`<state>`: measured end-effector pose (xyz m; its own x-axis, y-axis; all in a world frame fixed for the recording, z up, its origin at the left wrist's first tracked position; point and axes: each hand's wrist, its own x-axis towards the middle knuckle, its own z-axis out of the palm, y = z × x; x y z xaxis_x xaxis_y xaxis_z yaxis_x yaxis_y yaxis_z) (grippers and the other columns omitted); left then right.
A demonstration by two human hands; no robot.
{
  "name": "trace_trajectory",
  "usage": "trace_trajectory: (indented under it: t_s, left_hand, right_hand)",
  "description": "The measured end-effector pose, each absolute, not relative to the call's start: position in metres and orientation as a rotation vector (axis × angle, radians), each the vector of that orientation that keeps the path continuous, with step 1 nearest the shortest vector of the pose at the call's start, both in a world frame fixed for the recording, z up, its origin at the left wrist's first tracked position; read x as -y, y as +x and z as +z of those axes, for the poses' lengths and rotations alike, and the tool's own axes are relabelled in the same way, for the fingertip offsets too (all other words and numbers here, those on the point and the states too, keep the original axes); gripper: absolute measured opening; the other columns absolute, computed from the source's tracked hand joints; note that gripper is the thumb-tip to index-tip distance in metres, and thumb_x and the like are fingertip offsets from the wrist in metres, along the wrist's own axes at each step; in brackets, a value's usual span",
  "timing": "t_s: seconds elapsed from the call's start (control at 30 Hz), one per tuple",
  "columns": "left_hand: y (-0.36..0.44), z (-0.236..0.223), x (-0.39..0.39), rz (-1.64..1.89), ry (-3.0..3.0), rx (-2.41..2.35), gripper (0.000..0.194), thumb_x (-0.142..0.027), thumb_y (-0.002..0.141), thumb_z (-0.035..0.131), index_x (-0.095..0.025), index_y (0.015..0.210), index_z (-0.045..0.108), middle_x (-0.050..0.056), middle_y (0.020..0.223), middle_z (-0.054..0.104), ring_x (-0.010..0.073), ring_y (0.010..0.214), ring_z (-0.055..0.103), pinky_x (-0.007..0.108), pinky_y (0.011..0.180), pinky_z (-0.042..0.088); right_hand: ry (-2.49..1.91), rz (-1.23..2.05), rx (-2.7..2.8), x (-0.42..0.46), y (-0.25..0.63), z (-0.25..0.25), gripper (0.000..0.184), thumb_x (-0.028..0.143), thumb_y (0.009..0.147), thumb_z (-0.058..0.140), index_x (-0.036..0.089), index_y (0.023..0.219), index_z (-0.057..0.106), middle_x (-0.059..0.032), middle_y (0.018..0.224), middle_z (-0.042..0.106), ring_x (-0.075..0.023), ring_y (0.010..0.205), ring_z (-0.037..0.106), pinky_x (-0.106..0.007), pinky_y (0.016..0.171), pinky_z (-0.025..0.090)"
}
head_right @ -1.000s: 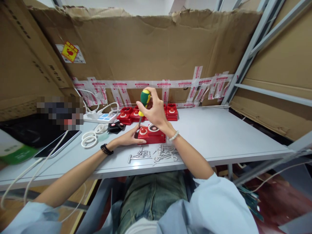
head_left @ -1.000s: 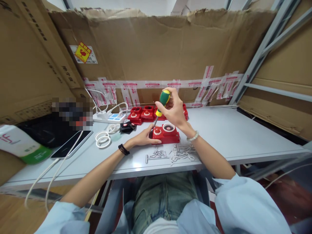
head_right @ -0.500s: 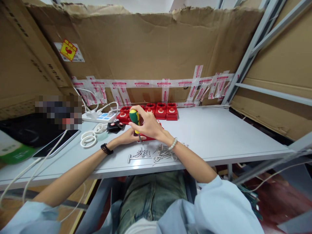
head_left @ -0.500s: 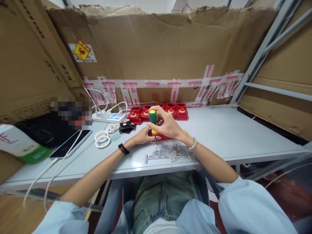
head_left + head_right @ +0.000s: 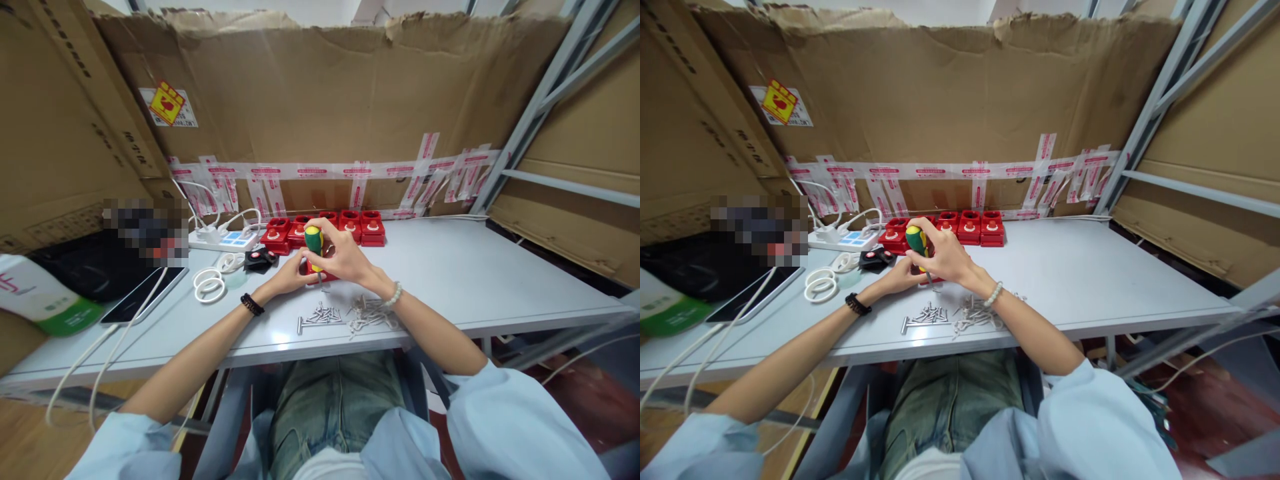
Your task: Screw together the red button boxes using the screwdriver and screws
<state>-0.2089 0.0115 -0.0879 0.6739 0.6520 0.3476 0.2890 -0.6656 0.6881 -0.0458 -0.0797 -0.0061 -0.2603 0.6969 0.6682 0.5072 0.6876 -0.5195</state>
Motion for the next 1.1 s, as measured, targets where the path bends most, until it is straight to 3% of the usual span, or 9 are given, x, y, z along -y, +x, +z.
trace_trajectory:
  t_s: [0.27, 0.6, 1.1]
  left_hand:
    - [-0.208, -0.086, -0.009, 0.778, 2.26, -0.714, 0.05, -0.046, 0.078, 0.069, -0.016, 0.114, 0.052, 0.005, 0.093, 0.065, 0.0228, 0.091, 0.06, 0.032, 0.075, 0.049]
    - [-0.211, -0.078, -0.002, 0.765, 2.283, -0.738, 0.066, -0.047, 0.077, 0.072, -0.018, 0.129, 0.045, 0.012, 0.128, 0.06, 0.0265, 0.107, 0.062, 0.038, 0.089, 0.049]
    - [-0.206, -0.076, 0.009, 0.722, 2.261, -0.735, 0.071, -0.054, 0.073, 0.076, -0.019, 0.128, 0.047, 0.011, 0.117, 0.067, 0.0258, 0.093, 0.068, 0.039, 0.081, 0.054]
  right_hand:
    - [-0.946, 0.253, 1.947, 0.08, -0.046, -0.006, 0.037, 0.027, 0.079, 0.061, 0.021, 0.114, 0.05, 0.0036, 0.081, 0.055, -0.0083, 0.06, 0.048, -0.025, 0.061, 0.043]
    - [-0.916, 0.215, 1.767, 0.09, -0.034, 0.015, 0.038, 0.033, 0.081, 0.064, 0.023, 0.114, 0.048, 0.0025, 0.084, 0.056, -0.0119, 0.069, 0.057, -0.029, 0.064, 0.053]
    - [-0.927, 0.127, 1.559, 0.084, -0.035, 0.012, 0.039, 0.038, 0.083, 0.064, 0.026, 0.113, 0.043, 0.0016, 0.086, 0.054, -0.0141, 0.072, 0.058, -0.033, 0.069, 0.056]
